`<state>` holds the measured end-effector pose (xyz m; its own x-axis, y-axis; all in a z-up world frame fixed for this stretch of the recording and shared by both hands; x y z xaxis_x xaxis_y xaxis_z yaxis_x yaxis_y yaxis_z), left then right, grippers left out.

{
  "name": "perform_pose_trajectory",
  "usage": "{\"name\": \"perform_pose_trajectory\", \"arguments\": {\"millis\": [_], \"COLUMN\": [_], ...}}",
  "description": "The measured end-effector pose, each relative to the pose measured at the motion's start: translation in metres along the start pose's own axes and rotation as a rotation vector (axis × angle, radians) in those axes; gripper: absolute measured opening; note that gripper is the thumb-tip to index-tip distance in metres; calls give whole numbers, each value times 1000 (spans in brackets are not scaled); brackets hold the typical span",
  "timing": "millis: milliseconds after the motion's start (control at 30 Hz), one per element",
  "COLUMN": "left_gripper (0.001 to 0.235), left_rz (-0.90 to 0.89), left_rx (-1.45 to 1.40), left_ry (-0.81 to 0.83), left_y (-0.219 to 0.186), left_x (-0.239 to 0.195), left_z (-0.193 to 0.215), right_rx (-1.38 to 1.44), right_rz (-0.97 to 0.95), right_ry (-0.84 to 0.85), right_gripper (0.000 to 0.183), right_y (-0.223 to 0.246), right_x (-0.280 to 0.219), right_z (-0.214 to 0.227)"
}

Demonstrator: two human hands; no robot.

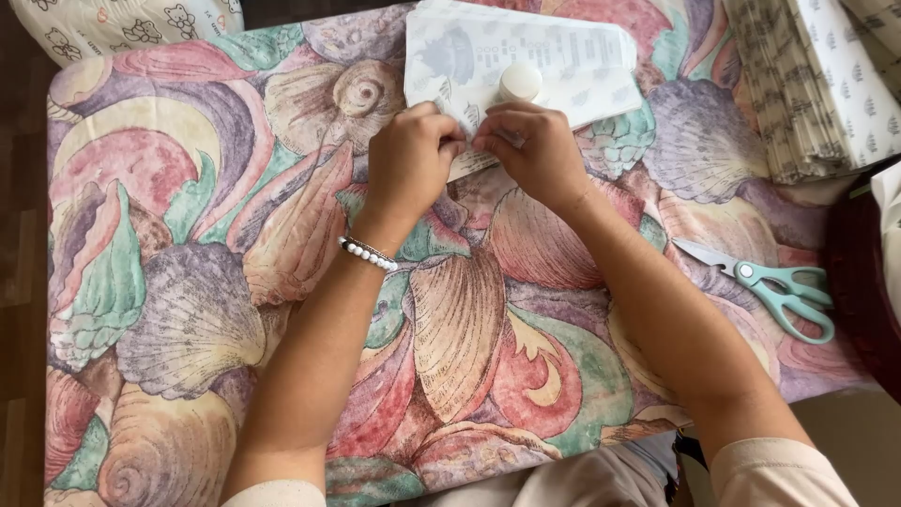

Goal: Folding pre-printed paper sheets into bags or pouches on a table.

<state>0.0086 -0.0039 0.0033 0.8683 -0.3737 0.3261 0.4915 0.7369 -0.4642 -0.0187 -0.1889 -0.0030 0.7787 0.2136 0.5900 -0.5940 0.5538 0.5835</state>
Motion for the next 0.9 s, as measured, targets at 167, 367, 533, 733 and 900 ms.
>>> {"name": "perform_pose_trajectory", "arguments": {"millis": [167,367,533,733,900], "left_gripper": [1,7,13,73,54], "left_rz": [15,-66,-123,-123,336], "left_rx": [-124,-12,-3,-84,-774], "left_ry": [-42,-226,-312,-429,-347], "left_y": [-6,-11,-12,-6,-10], "left_x": [-2,-3,-4,-1,3], "left_z": [10,7,7,18,43], "right_rx": [-9,16,58,30,113], "right_rz": [18,-100,-72,-76,-132], "right_ry": [59,63,4,-10,-71], "right_gripper": [8,19,9,4,61], "right_y": [-3,-1,-2,-1,-7], "right_x": [3,4,4,7,10], "right_z": [3,2,-2,-1,1]}}
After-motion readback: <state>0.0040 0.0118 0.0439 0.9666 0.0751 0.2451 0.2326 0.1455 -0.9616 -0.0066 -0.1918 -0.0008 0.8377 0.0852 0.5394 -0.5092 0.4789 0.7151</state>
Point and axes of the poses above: each hand's wrist, its own x-axis towards the middle knuckle, its own z-axis out of the back of the hand, y = z × x, the point moved 1 cm from there along x, towards the middle knuckle, and after that the axes turned 1 degree about z, right-handed, at the moved point
